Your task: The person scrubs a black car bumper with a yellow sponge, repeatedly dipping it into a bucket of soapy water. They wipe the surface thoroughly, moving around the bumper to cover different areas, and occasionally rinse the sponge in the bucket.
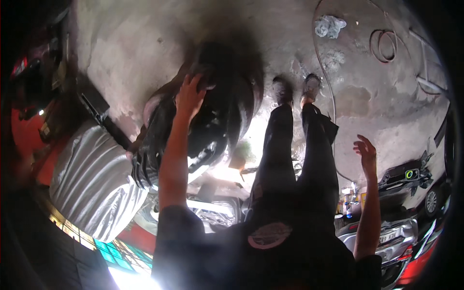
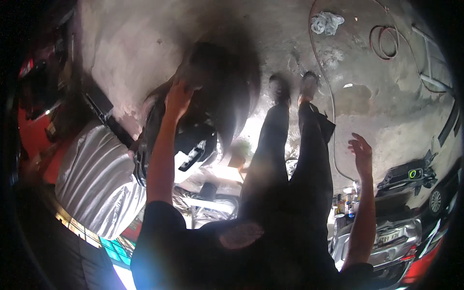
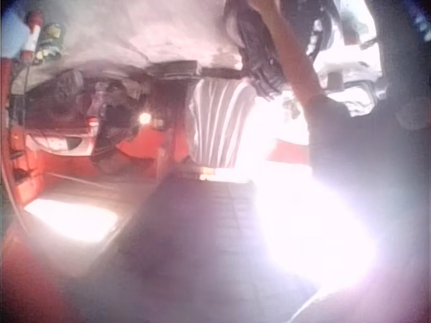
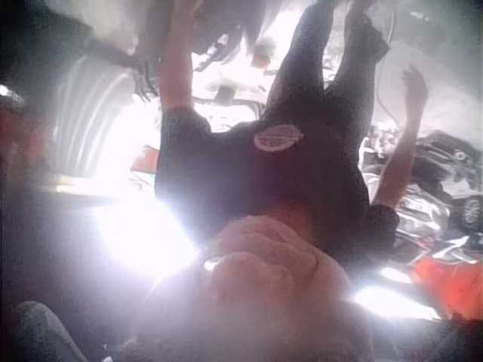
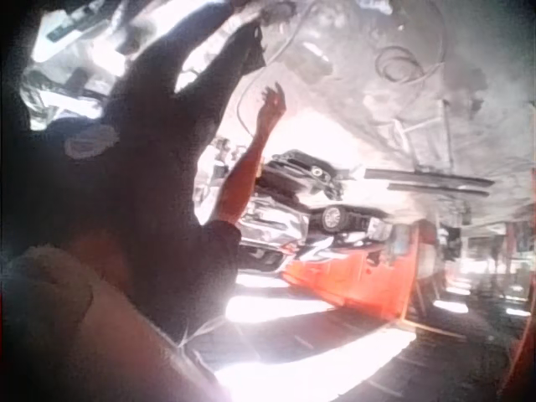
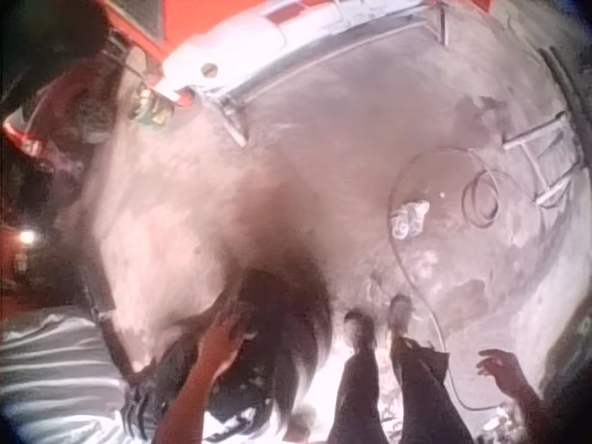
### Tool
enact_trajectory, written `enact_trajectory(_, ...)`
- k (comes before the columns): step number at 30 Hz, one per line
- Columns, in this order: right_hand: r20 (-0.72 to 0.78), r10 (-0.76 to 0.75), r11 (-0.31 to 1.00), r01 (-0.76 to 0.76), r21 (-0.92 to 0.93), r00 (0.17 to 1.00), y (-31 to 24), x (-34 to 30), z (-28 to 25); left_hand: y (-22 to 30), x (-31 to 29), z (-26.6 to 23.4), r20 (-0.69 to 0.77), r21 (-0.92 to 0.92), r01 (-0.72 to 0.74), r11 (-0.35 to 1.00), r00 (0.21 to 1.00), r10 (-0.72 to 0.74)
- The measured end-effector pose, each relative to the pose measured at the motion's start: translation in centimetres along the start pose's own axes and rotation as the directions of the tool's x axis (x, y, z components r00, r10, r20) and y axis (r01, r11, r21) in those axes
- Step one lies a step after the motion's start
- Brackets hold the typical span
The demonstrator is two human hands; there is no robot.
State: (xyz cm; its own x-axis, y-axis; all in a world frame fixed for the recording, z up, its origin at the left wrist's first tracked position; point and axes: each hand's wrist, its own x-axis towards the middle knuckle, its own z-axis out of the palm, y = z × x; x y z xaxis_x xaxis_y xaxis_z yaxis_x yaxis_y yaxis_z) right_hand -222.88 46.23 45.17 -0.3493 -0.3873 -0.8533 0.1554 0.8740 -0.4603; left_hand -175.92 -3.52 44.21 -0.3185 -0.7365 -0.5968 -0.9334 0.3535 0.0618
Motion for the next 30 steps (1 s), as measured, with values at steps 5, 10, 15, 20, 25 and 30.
enact_trajectory(5,-0.091,0.248,0.969,-0.247,0.017,0.965,11.7,-1.1,-3.9,-1.7,18.6,7.5,0.238,0.127,-0.228,0.965,0.952,0.194)
enact_trajectory(10,0.001,0.276,0.958,-0.275,-0.087,0.961,17.5,-3.9,-5.0,-1.0,24.6,10.2,0.237,0.346,-0.224,0.911,0.96,0.146)
enact_trajectory(15,-0.001,0.265,0.963,-0.265,-0.044,0.964,14.8,-2.7,-1.5,-0.1,14.3,6.2,0.291,0.357,-0.592,0.722,0.805,0.516)
enact_trajectory(20,0.01,0.151,0.984,-0.151,0.095,0.989,8.3,1.5,2.8,3.0,-6.1,-1.7,0.329,0.273,-0.461,0.844,0.869,0.368)
enact_trajectory(25,0.023,0.076,0.989,-0.079,0.124,0.997,7.0,2.1,5.6,4.6,-9.0,-0.2,0.274,0.326,-0.473,0.819,0.876,0.397)
enact_trajectory(30,0.007,0.21,0.972,-0.21,0.104,0.978,11.4,-0.4,4.7,7.3,9.3,8.2,0.414,0.54,-0.521,0.661,0.849,0.33)
